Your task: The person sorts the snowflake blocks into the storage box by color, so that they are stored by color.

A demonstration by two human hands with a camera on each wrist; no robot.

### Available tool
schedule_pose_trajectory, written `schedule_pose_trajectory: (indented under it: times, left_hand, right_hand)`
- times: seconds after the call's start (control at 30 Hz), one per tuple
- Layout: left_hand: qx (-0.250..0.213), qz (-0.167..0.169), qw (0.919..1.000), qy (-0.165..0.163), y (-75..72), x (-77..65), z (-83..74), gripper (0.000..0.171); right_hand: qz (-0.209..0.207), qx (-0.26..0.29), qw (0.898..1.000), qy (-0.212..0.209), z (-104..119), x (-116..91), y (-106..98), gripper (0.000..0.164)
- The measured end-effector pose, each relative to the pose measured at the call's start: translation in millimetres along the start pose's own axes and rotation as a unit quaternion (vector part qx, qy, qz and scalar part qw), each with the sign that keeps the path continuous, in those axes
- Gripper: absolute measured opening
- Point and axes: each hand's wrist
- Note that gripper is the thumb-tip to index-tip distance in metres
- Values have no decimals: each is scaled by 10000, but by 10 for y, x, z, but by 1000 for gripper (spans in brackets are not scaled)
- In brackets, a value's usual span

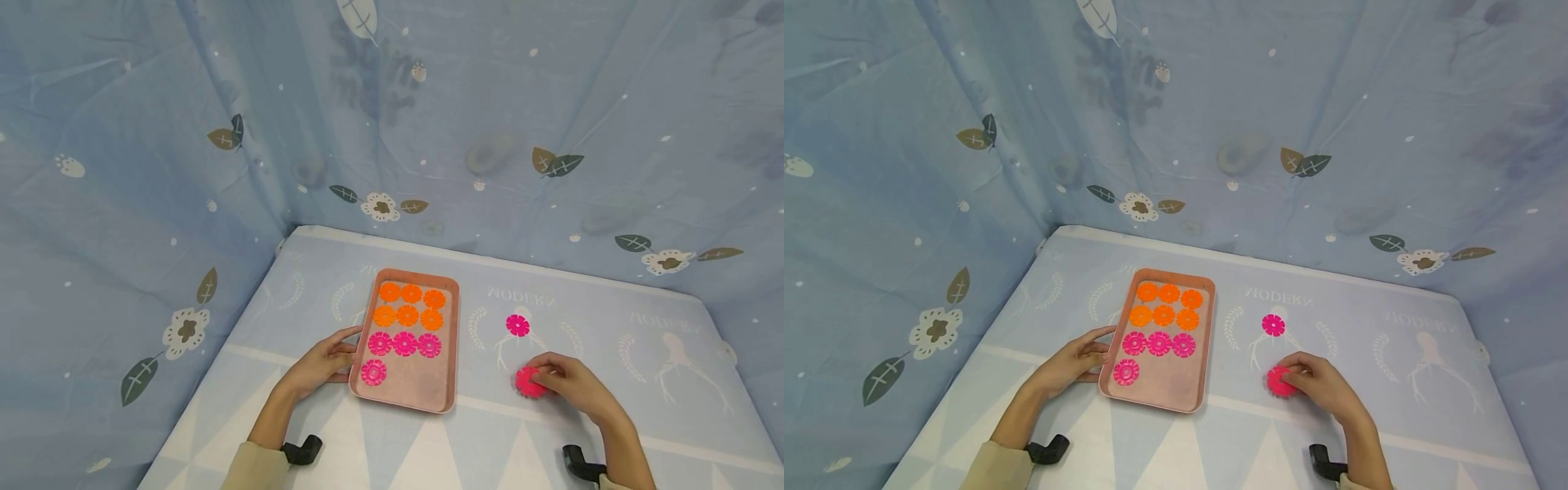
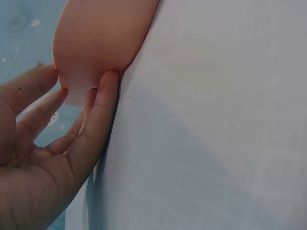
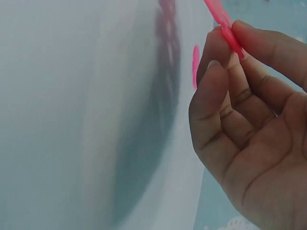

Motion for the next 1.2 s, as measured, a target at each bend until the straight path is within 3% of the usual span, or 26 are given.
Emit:
schedule_pose_trajectory:
  times: [0.27,0.57,1.2]
  left_hand:
    - [19,16,10000,38,11,-6,-4,57]
    - [-11,13,10000,57,8,-4,2,57]
    - [12,38,10000,47,2,-17,0,57]
  right_hand:
    - [138,-1,9996,-233,222,89,105,19]
    - [390,156,9949,-920,559,174,178,20]
    - [743,134,9877,-1366,1170,498,590,12]
Point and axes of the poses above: each hand's wrist, its own x-axis towards the middle knuckle, its own y-axis out of the palm, z = x × y, and after that the axes turned 2 degrees about y, right-handed
